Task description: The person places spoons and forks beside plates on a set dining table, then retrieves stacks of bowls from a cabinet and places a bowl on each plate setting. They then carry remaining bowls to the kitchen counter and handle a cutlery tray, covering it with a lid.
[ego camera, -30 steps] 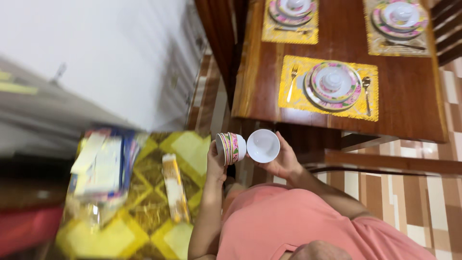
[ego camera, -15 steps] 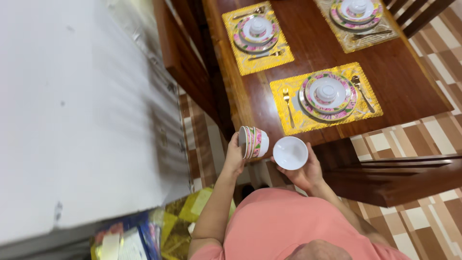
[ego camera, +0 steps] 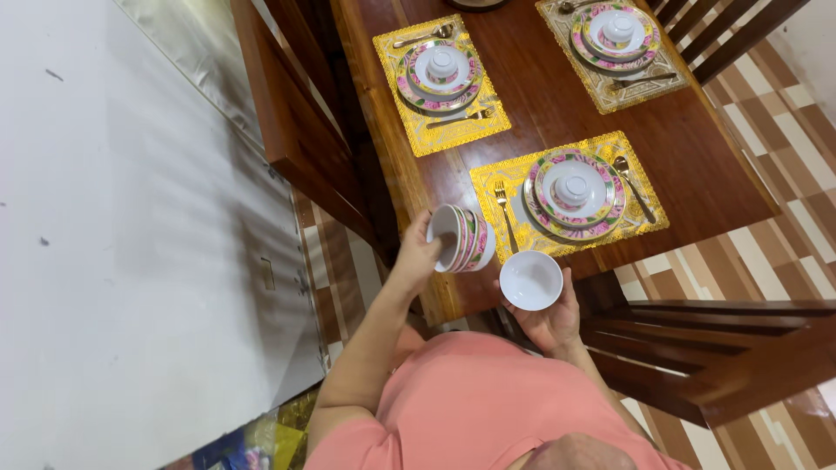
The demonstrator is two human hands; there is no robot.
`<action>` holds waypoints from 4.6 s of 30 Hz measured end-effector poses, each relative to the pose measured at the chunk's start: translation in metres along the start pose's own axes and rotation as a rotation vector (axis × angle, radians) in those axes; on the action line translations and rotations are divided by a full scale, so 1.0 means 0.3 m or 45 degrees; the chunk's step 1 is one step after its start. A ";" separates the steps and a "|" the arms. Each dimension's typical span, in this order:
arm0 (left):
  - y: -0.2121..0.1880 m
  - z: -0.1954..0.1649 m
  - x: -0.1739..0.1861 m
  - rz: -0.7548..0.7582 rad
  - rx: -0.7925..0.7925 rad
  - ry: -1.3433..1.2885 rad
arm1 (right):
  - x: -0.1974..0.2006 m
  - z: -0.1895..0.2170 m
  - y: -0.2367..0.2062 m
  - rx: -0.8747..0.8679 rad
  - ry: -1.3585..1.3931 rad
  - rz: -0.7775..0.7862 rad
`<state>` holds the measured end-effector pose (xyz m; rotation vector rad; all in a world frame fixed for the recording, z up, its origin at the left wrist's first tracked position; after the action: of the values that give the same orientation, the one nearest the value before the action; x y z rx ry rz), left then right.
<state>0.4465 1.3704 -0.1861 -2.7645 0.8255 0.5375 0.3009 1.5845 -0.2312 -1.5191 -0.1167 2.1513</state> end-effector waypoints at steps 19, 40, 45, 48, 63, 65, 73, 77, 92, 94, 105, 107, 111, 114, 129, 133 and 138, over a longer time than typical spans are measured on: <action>0.485 -0.910 0.744 0.125 -0.226 -0.154 | -0.588 -0.418 0.772 0.121 0.173 0.212; 0.889 -1.059 1.162 -0.057 -0.457 -0.343 | -0.977 -0.607 1.177 0.169 0.221 0.273; 0.982 -1.105 1.180 -0.021 -0.414 -0.234 | -1.001 -0.600 1.271 0.180 0.221 0.220; 1.126 -1.137 1.178 0.027 -0.312 -0.211 | -1.076 -0.608 1.332 0.239 0.291 0.263; 1.531 -1.171 1.138 0.458 -0.152 -0.162 | -1.302 -0.629 1.344 0.469 -0.112 -0.034; 1.556 -1.175 1.148 0.459 -0.148 -0.157 | -1.308 -0.616 1.373 0.434 -0.107 -0.041; 1.739 -1.254 1.218 0.390 -0.175 -0.103 | -1.390 -0.545 1.579 0.329 -0.244 -0.085; 1.942 -1.322 1.264 0.395 -0.264 -0.026 | -1.466 -0.509 1.713 0.361 -0.337 -0.150; 2.630 -1.356 1.357 0.614 -0.010 -0.093 | -1.642 -0.614 2.211 0.342 -0.316 -0.503; 2.667 -1.336 1.352 0.629 -0.023 -0.075 | -1.624 -0.586 2.275 0.311 -0.327 -0.550; 2.914 -1.403 1.434 0.522 -0.189 0.026 | -1.617 -0.492 2.685 0.242 -0.402 -0.595; 3.010 -1.452 1.444 0.512 -0.225 -0.026 | -1.654 -0.441 2.787 0.350 -0.447 -0.449; 3.228 -1.552 1.487 0.549 -0.227 -0.027 | -1.697 -0.371 2.986 0.430 -0.510 -0.444; 3.441 -1.612 1.505 0.535 -0.225 0.014 | -1.773 -0.362 3.167 0.447 -0.489 -0.446; 4.223 -1.562 1.668 0.359 -0.354 0.025 | -1.841 -0.314 4.142 0.427 -1.228 -0.942; 4.217 -1.557 1.675 0.494 -0.334 0.136 | -1.793 -0.273 4.353 0.402 -1.341 -1.060; 4.197 -1.563 1.695 0.487 -0.243 0.273 | -1.796 -0.242 4.521 0.754 -1.950 -1.016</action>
<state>0.2671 -0.0508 -0.0766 -2.8818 1.4405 0.4012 0.0314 0.1489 -0.2651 0.6228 -0.4329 1.8490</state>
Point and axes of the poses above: each hand's wrist, its own y-axis towards the middle knuckle, its own x-axis out of the back of the hand, z = x × y, the point moved 4 cm from there along y, towards the middle knuckle, and after that the axes turned 6 degrees about -z, right-handed, at the moved point
